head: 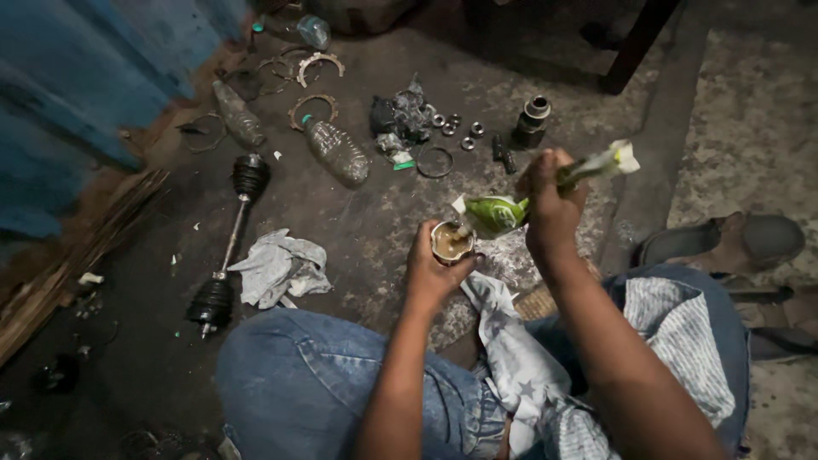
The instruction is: The person sits on the floor and squeezes grease from a green tube into a small metal container. They then use their fingers to scoop the grease and apply it to the inside of the container, spreading it around the inner surface.
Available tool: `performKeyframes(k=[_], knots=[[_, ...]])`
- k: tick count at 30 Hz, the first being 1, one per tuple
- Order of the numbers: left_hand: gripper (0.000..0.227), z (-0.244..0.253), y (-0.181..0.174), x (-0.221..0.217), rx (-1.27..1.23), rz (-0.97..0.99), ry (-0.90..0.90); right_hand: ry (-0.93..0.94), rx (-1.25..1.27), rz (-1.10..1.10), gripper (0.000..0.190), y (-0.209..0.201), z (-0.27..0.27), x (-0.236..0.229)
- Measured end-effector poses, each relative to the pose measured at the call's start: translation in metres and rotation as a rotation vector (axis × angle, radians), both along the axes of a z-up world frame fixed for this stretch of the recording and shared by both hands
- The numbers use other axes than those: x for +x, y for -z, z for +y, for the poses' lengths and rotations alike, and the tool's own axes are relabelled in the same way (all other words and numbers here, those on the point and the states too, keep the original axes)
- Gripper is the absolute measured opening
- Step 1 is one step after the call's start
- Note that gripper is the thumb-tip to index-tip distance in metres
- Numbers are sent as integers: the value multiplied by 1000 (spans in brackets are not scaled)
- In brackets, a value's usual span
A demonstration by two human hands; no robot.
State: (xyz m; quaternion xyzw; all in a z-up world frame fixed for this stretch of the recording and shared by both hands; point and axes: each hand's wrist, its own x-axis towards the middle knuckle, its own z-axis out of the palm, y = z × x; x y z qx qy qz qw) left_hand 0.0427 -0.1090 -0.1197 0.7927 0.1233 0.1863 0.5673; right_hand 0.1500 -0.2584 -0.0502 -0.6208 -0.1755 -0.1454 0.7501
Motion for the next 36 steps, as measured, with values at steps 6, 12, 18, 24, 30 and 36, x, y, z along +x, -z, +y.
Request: performKeyframes(k=[6,12,18,24,30,36], knots=[[71,1,8,5,-166,-19,16,-219,41,174,28,-2,-11,-5],[70,11,19,5,-199,-86,-1,-515,-57,148,85,-17,-2,-17],[63,10,24,8,-274,-150,15,-663,-73,-12,115,-1,3,-18],[70,12,21,9,-217,-75,-33,-715,102,146,90,23,8,-21],[71,4,7,8,-176,-26,-23,-195,58,161,24,75,15,-11],[81,8,30,11,-286,-90,-4,-411,254,148,78,63,26,-18]])
